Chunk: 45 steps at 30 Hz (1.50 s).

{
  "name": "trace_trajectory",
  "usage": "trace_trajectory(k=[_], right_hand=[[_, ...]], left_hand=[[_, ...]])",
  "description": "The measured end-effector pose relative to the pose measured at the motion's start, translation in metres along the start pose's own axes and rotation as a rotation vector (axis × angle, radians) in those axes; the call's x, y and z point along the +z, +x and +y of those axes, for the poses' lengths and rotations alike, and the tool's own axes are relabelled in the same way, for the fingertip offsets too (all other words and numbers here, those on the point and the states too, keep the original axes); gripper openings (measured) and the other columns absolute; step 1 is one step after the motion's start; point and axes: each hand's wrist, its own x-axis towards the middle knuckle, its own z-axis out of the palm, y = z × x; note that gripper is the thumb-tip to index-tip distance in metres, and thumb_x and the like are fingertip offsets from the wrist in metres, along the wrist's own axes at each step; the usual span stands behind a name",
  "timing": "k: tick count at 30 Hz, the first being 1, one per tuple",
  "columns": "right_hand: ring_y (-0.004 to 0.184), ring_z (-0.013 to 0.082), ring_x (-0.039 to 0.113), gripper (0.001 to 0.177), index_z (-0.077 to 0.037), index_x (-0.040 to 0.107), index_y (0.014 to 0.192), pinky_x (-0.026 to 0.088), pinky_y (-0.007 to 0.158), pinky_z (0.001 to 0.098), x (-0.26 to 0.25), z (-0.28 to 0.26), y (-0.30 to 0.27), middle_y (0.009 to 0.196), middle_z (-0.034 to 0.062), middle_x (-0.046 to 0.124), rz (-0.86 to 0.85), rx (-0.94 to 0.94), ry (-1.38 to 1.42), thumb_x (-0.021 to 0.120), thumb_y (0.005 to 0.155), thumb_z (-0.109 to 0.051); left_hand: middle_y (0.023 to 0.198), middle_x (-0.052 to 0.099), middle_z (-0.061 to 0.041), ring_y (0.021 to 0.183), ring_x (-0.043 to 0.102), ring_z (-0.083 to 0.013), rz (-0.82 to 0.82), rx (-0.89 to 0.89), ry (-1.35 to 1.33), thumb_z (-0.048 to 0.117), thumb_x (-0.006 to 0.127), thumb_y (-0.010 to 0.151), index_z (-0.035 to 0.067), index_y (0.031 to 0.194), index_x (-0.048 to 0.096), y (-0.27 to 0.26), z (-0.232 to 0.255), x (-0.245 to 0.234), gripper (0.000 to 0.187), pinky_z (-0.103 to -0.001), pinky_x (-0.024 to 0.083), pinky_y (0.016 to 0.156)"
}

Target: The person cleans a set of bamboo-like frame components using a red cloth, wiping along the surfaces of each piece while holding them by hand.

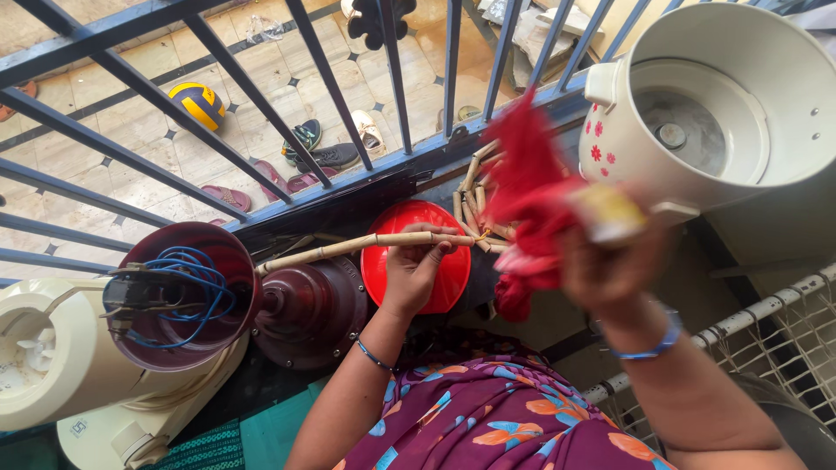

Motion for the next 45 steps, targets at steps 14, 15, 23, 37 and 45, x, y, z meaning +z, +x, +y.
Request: trace_trajectory(k=[14, 15, 23, 37, 45], right_hand=[[0.097, 0.0396, 0.071, 0.053, -0.018, 0.054, 0.15, 0.058, 0.083, 0.0479, 0.013, 0.043, -0.009, 0.113, 0.0155, 0.068, -0.392, 0.322, -0.098, 0.064, 0.098, -0.01], [0.102, 0.0391, 0.071, 0.053, -0.015, 0.051, 0.153, 0.058, 0.087, 0.0464, 0.009, 0.036, -0.004, 0.12, 0.0158, 0.068, -0.268, 0.252, 0.04, 0.064, 0.102, -0.007], [0.083, 0.0361, 0.071, 0.069, -0.018, 0.047, 0.156, 0.058, 0.067, 0.0485, 0.071, -0.004, -0.065, 0.103, 0.0158, 0.069, -0.897, 0.335, -0.13, 0.062, 0.089, -0.01], [0.092, 0.0319, 0.075, 0.022, -0.016, 0.066, 0.113, 0.061, 0.078, 0.039, 0.034, 0.001, -0.037, 0.111, 0.0078, 0.071, -0.512, 0.057, 0.42, 0.059, 0.093, -0.009], [0.078, 0.0393, 0.072, 0.031, -0.015, 0.066, 0.121, 0.059, 0.067, 0.0491, 0.037, 0.055, -0.041, 0.11, 0.0144, 0.064, -0.849, 0.454, -0.565, 0.062, 0.095, -0.032]], left_hand=[[0.122, 0.07, -0.019, 0.112, 0.071, -0.0264, 0.017, 0.013, -0.074, -0.005, 0.062, 0.102, -0.002, 0.123, 0.056, -0.002, 0.006, 0.005, 0.021, -0.04, 0.061, 0.099], [0.121, 0.071, -0.019, 0.111, 0.071, -0.0258, 0.016, 0.012, -0.073, -0.005, 0.062, 0.102, -0.002, 0.122, 0.056, -0.002, 0.005, 0.005, 0.021, -0.039, 0.061, 0.098], [0.104, 0.07, -0.012, 0.097, 0.072, -0.0196, 0.026, 0.021, -0.089, 0.0, 0.067, 0.101, 0.0, 0.111, 0.054, -0.006, 0.0, 0.006, 0.017, -0.035, 0.062, 0.089], [0.087, 0.07, -0.009, 0.077, 0.07, -0.0154, 0.01, 0.076, 0.139, 0.005, 0.062, 0.106, -0.002, 0.09, 0.061, -0.003, 0.007, 0.008, 0.017, -0.029, 0.06, 0.073], [0.088, 0.068, -0.009, 0.078, 0.072, -0.0165, -0.016, 0.081, 0.069, 0.008, 0.059, 0.106, -0.001, 0.093, 0.063, -0.003, 0.009, 0.008, 0.017, -0.03, 0.063, 0.074]])
